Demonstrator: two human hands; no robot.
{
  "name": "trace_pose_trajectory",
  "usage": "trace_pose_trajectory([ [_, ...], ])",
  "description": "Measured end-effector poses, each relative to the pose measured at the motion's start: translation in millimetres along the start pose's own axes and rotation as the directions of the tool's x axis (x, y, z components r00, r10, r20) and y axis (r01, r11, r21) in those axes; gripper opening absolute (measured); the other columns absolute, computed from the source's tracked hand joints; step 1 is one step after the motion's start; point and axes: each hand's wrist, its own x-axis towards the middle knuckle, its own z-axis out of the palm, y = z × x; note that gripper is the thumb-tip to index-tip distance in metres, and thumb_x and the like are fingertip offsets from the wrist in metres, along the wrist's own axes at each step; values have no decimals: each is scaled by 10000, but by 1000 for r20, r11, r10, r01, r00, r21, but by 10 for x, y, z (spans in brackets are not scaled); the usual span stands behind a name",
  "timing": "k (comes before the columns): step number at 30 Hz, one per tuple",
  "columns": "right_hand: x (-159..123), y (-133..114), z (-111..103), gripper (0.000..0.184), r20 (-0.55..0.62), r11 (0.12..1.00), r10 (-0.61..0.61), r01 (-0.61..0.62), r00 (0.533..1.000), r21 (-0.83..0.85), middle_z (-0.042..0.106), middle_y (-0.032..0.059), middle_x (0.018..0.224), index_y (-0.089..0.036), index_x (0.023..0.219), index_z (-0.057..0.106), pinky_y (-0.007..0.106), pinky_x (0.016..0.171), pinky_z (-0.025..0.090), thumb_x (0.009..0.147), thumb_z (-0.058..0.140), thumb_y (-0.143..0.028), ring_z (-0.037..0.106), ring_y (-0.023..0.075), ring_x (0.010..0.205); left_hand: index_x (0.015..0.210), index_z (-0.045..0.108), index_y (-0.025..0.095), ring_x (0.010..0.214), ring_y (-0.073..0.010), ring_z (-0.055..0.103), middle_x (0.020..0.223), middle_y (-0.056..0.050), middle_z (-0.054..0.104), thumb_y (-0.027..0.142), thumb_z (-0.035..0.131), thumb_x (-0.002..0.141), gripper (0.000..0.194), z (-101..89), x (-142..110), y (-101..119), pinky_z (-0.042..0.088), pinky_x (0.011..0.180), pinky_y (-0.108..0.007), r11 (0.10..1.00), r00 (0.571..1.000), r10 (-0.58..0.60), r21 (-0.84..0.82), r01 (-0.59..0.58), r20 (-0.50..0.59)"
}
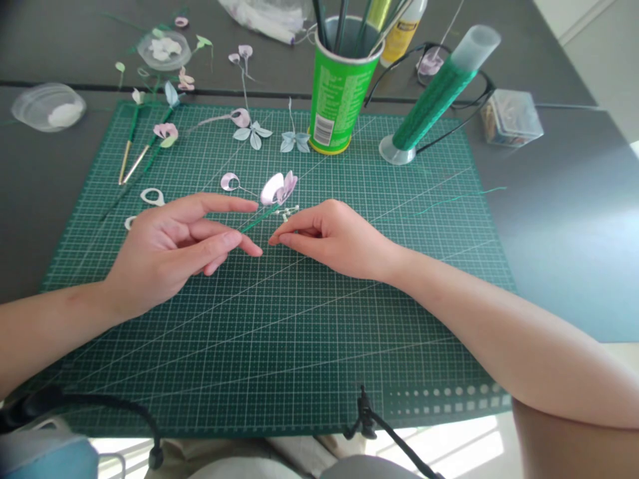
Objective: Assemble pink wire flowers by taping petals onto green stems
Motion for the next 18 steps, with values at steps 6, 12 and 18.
trace_pose_trajectory([
  [6,5,1,-1,301,-1,1000,9,-9,1000,-5,574,-22,572,-155,1073,868,256,470,276,992,604,-277,369,78,488,1240,822,266,490,-83,561,825,-39,816,244,737,950,302,-20,71,-18,398,446,-205,970,988,-144,-189,152,51],
  [12,5,7,8,319,4,1000,18,-18,1000,-13,595,-9,591,-154,1083,867,257,472,290,992,601,-304,387,89,503,1168,846,275,457,-35,455,845,-40,816,173,781,882,311,-38,104,13,340,415,-147,878,946,-303,-352,325,119],
  [18,-2,9,-6,332,1,1000,13,-13,1000,-15,576,-10,582,-146,1097,863,246,459,277,993,586,-295,369,83,498,1127,848,280,466,-25,469,825,-26,810,123,775,877,305,-51,120,27,363,429,-116,809,925,-339,-448,380,172],
])
